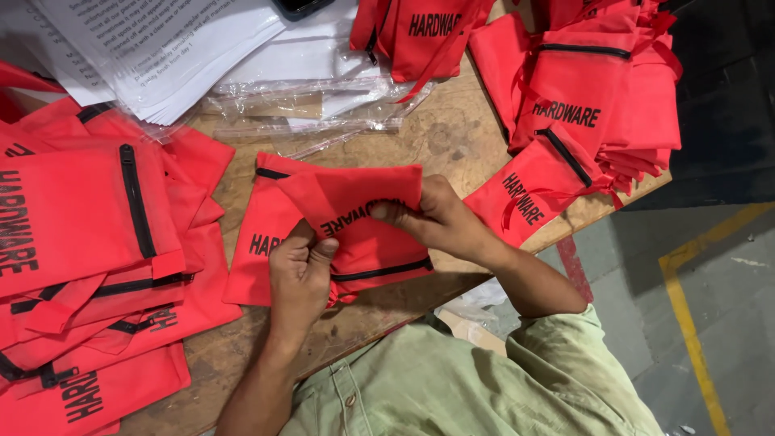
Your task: The person folds and flattens red drawstring pouches one at a time on a wooden worktable and stacks them into a pile. They open a pouch zipper pocket, insert a folded pouch, and handle small black zipper pulls before reaching for more pouches.
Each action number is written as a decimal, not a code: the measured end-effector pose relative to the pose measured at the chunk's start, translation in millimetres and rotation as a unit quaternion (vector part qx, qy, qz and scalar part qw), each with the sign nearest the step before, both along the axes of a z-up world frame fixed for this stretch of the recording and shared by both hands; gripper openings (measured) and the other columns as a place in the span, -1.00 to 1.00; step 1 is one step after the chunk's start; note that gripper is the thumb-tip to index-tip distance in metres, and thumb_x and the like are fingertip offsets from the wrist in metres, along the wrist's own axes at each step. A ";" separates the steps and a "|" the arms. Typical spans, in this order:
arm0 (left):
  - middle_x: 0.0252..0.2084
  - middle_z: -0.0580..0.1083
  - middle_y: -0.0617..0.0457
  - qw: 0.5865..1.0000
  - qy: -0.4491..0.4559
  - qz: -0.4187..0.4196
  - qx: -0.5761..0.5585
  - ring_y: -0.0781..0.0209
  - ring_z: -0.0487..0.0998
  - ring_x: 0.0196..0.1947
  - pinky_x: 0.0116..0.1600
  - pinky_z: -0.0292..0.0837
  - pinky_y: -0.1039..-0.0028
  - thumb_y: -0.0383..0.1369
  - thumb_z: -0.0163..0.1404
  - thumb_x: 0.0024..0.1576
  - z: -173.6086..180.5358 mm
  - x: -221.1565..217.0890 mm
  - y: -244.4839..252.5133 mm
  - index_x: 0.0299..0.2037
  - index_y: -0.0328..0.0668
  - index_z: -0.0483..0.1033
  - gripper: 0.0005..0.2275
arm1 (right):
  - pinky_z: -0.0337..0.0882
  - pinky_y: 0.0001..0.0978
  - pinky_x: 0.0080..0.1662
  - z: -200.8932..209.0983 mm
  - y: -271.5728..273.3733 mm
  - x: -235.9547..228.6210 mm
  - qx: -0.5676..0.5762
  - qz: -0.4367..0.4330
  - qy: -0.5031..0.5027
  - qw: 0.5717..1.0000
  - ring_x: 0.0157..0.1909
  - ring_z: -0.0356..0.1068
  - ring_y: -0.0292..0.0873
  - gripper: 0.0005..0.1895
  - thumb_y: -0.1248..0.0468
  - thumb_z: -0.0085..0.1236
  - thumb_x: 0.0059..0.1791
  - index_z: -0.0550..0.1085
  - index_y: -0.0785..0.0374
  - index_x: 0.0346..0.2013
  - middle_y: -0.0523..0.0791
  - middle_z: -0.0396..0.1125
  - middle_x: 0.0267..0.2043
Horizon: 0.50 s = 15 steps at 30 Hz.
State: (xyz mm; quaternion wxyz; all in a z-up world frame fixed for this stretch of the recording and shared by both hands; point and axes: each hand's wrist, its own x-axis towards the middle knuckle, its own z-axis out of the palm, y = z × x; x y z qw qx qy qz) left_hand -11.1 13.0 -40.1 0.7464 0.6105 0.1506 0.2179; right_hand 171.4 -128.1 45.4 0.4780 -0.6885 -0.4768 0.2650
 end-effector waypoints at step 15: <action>0.06 0.57 -0.18 0.988 0.045 -0.095 -0.113 0.21 0.65 -0.02 -0.01 0.67 0.43 -0.44 -0.03 0.26 30.7 15.0 -10.1 0.34 -0.35 0.28 -0.58 | 0.29 -0.52 -0.10 2.8 -0.2 179.9 0.200 -0.187 0.088 0.958 -0.19 0.25 -0.40 -0.93 0.49 0.05 0.19 0.42 0.31 -0.06 -0.28 0.31 -0.16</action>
